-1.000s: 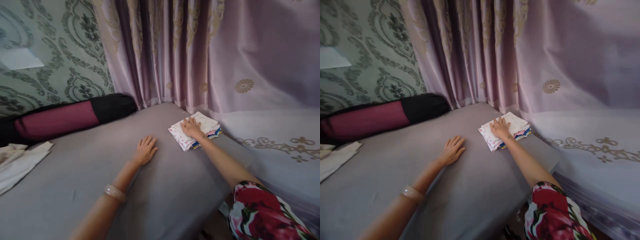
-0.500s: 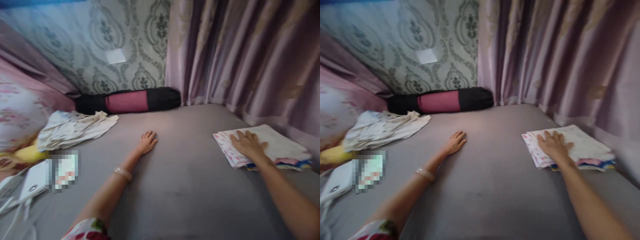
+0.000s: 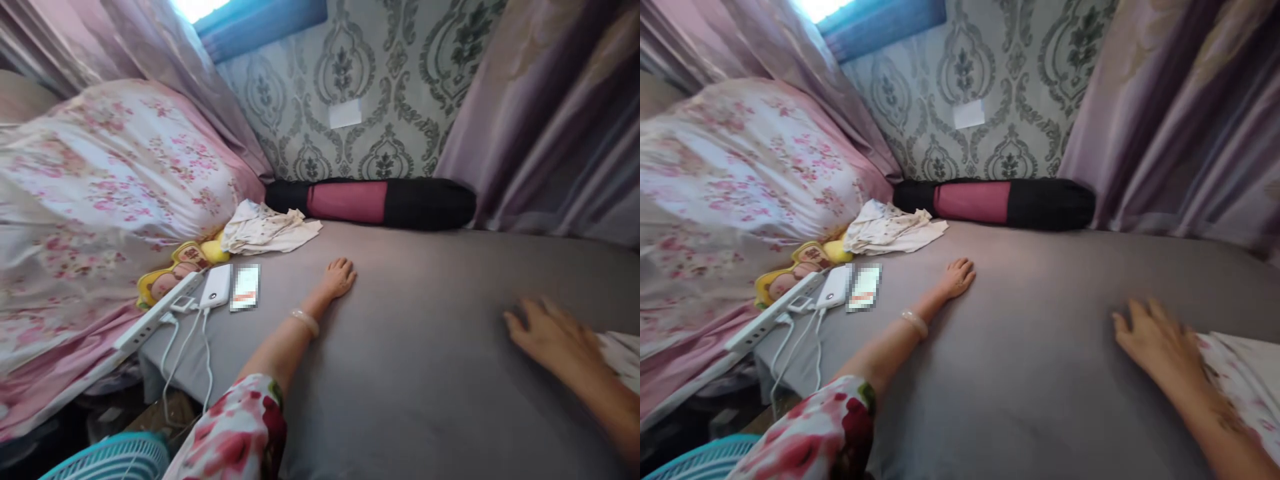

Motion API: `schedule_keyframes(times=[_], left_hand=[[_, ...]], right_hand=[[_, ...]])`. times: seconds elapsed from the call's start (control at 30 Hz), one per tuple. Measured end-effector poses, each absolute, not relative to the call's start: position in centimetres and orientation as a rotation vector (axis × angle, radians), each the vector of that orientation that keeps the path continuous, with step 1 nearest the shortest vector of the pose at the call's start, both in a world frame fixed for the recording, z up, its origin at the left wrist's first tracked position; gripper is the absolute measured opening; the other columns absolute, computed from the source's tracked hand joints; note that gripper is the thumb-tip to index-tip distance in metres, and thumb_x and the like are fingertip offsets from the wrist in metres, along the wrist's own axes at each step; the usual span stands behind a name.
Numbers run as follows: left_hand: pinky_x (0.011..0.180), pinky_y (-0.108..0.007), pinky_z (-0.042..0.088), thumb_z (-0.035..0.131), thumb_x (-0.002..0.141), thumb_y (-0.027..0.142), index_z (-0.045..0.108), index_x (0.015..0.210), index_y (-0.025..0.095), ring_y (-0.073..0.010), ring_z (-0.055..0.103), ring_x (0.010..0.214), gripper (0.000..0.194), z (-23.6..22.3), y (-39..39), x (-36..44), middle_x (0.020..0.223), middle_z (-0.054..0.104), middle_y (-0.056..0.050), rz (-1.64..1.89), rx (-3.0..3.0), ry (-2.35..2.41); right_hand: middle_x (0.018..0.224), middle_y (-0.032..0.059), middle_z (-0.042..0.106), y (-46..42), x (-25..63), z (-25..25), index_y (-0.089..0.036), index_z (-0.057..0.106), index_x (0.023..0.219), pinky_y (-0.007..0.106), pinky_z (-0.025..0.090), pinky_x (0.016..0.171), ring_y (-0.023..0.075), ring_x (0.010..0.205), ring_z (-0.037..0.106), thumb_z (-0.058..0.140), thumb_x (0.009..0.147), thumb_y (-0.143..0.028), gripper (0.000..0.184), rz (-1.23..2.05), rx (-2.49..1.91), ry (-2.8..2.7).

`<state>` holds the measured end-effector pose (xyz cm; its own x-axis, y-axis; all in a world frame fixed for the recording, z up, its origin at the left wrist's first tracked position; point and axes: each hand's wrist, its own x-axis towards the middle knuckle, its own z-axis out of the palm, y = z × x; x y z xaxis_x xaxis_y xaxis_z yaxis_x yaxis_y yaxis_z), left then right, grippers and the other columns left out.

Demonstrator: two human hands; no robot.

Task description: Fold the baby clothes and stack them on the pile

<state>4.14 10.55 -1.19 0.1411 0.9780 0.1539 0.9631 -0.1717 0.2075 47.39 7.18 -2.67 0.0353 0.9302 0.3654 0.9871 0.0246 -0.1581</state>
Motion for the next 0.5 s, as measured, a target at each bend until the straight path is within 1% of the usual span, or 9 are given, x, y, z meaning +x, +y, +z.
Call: schedule_keyframes(times=[0.07,0.13,0.2,0.27,0.37,0.5], left_hand=[[0.113,-0.041,0.030,0.036,0.096,0.039,0.053,0.131,0.018,-0.0238,0.041,0.135,0.044,-1.3,11.1,3.9,0.145,0.048,-0.011,0.442,2.301,1.944],[0.110,-0.038,0.034,0.043,0.093,0.035,0.059,0.125,0.017,-0.0225,0.046,0.130,0.039,-1.2,11.9,3.2,0.139,0.053,-0.011,0.543,2.174,1.827],[0.102,-0.033,0.042,0.049,0.090,0.031,0.066,0.111,0.015,-0.0203,0.057,0.115,0.032,-0.9,12.6,1.9,0.122,0.065,-0.010,0.780,1.863,1.729],[0.091,-0.030,0.047,0.053,0.086,0.031,0.070,0.096,0.014,-0.0186,0.063,0.097,0.026,-0.4,13.1,0.0,0.100,0.072,-0.008,1.063,1.503,1.719],[0.080,-0.030,0.049,0.052,0.083,0.028,0.068,0.085,0.012,-0.0179,0.062,0.084,0.023,0.2,13.3,-3.8,0.081,0.069,-0.006,1.277,1.286,1.819],[0.069,-0.028,0.047,0.053,0.075,0.021,0.062,0.073,0.015,-0.0175,0.060,0.076,0.011,1.1,12.9,-9.9,0.066,0.060,-0.003,1.495,1.046,1.957]], right_hand=[[0.137,0.0264,0.048,8.3,42.1,-3.4,-0.017,0.058,0.129,0.062,0.036,0.095,0.0425,0.120,0.050,0.023,0.085,-0.055,0.068,-0.171,-1.915,-2.049],[0.139,0.0224,0.048,9.0,37.2,-3.8,-0.017,0.058,0.127,0.058,0.037,0.098,0.0378,0.123,0.049,0.028,0.087,-0.045,0.058,-0.157,-1.813,-2.177],[0.139,0.0188,0.050,9.5,33.2,-3.8,-0.016,0.057,0.127,0.052,0.038,0.101,0.0327,0.124,0.050,0.029,0.089,-0.038,0.053,-0.119,-1.705,-2.285],[0.140,0.0186,0.049,9.7,30.2,-3.4,-0.014,0.057,0.127,0.048,0.039,0.101,0.0315,0.125,0.049,0.031,0.090,-0.038,0.051,-0.065,-1.671,-2.327],[0.136,0.0192,0.053,9.8,27.6,-3.1,-0.013,0.057,0.127,0.046,0.040,0.100,0.0306,0.123,0.050,0.032,0.091,-0.035,0.049,-0.015,-1.650,-2.373],[0.140,0.0185,0.050,9.5,26.5,-3.5,-0.012,0.054,0.130,0.048,0.033,0.106,0.0301,0.130,0.044,0.027,0.094,-0.037,0.051,-0.106,-1.649,-2.370]])
